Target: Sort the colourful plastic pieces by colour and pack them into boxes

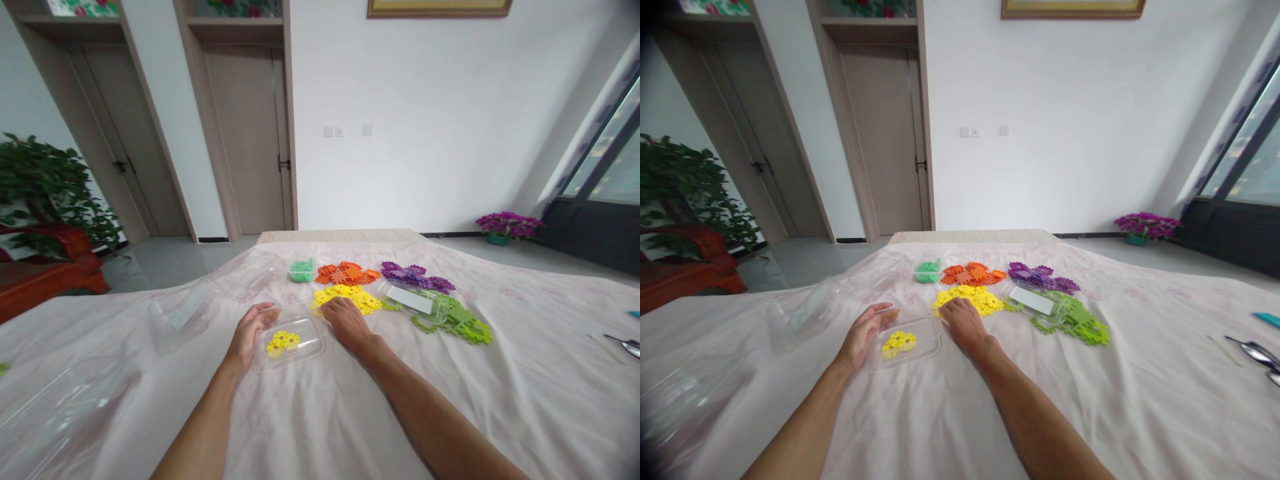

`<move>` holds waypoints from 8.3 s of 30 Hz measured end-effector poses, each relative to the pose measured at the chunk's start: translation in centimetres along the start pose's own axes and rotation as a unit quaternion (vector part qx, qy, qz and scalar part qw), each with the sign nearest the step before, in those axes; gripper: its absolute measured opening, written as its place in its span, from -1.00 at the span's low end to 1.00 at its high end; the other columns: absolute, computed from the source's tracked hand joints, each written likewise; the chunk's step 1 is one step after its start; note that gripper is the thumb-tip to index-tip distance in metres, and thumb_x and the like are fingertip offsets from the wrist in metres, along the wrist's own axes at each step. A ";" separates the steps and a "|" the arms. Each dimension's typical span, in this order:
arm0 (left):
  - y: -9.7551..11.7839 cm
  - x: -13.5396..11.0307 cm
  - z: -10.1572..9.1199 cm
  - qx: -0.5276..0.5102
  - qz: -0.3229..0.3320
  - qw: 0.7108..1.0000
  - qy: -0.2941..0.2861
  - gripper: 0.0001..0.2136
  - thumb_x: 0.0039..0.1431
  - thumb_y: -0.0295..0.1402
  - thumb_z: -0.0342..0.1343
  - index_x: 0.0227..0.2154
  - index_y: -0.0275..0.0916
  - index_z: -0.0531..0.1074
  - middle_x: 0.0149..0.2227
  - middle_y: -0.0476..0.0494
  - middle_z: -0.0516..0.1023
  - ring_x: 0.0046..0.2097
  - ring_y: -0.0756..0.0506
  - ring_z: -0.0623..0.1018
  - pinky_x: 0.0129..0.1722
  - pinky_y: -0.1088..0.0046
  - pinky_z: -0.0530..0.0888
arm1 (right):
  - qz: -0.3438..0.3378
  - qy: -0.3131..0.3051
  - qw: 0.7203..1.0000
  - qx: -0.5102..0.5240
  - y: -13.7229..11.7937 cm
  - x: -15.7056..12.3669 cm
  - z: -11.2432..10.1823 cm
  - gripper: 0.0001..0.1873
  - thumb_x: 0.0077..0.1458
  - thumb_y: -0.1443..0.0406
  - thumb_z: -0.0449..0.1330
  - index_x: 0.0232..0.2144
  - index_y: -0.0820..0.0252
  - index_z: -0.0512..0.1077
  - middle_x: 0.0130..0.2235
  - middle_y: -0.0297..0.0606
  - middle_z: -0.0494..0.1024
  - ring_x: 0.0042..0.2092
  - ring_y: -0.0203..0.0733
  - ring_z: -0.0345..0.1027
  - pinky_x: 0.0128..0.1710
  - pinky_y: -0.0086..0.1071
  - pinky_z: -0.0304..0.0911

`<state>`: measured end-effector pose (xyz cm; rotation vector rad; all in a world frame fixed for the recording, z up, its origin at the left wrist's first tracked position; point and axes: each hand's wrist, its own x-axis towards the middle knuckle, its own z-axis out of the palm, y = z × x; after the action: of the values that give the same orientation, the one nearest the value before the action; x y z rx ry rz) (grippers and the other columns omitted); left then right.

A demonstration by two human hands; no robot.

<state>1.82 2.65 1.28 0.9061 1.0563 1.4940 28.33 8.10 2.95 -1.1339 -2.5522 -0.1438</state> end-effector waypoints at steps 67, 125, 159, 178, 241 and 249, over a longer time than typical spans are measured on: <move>-0.1 -0.3 0.7 0.024 -0.014 1.000 0.001 -0.66 -0.20 -0.41 0.18 -0.24 -0.25 0.46 -0.17 -0.19 0.64 -0.04 -0.19 0.57 0.07 0.27 0.33 | 0.148 0.162 0.970 0.107 0.3 -1.5 -0.5 -0.71 0.25 0.31 0.04 -0.07 0.09 0.51 -0.02 -0.19 0.54 0.03 -0.09 0.29 0.08 -0.22 0.14; -0.1 -0.3 0.8 0.023 -0.005 1.000 0.009 -0.65 -0.25 -0.39 0.23 -0.27 -0.25 0.47 -0.21 -0.19 0.64 -0.08 -0.19 0.58 0.06 0.26 0.34 | 0.141 0.049 0.984 0.098 -1.0 -1.7 0.3 -0.68 0.20 0.35 0.07 -0.03 0.08 0.46 -0.06 -0.18 0.50 -0.03 -0.13 0.33 -0.04 -0.32 0.21; -0.3 -0.3 0.7 0.041 0.000 0.999 0.000 -0.63 -0.20 -0.37 0.20 -0.22 -0.26 0.45 -0.17 -0.20 0.64 -0.06 -0.19 0.57 0.08 0.25 0.32 | 0.099 0.205 0.937 0.263 -0.4 -1.3 0.1 -0.67 0.32 0.19 -0.05 -0.15 0.11 0.51 -0.18 -0.23 0.59 -0.18 -0.20 0.45 -0.11 -0.36 0.28; 0.1 -0.4 1.0 0.038 -0.002 0.999 0.013 -0.65 -0.23 -0.39 0.20 -0.25 -0.26 0.46 -0.19 -0.21 0.64 -0.07 -0.19 0.57 0.07 0.26 0.33 | 0.305 0.009 0.951 0.044 4.5 -3.0 -0.8 -0.63 -0.05 0.05 0.30 -0.23 0.10 0.49 -0.15 -0.23 0.47 -0.15 -0.15 0.36 -0.30 -0.38 0.06; 0.0 -0.5 1.1 0.043 0.006 0.999 0.013 -0.66 -0.22 -0.38 0.20 -0.26 -0.27 0.47 -0.19 -0.23 0.64 -0.08 -0.20 0.58 0.04 0.25 0.35 | 0.307 0.081 0.948 -0.001 5.4 -3.3 0.9 -0.63 0.10 0.14 0.21 -0.06 0.13 0.44 0.03 -0.15 0.45 0.14 0.04 0.09 0.11 -0.18 -0.01; 0.2 -0.7 1.2 0.051 0.007 0.999 0.015 -0.66 -0.22 -0.37 0.20 -0.27 -0.27 0.47 -0.21 -0.24 0.65 -0.08 -0.21 0.58 0.07 0.23 0.34 | 0.295 0.038 0.955 -0.011 5.4 -3.1 1.2 -0.57 0.15 0.07 0.16 0.02 0.09 0.45 0.19 -0.14 0.32 0.26 0.11 -0.06 0.18 -0.07 -0.10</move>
<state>3.02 2.17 1.88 0.9655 1.1590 1.4810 33.89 9.84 0.50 -1.7984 -2.0402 -0.0633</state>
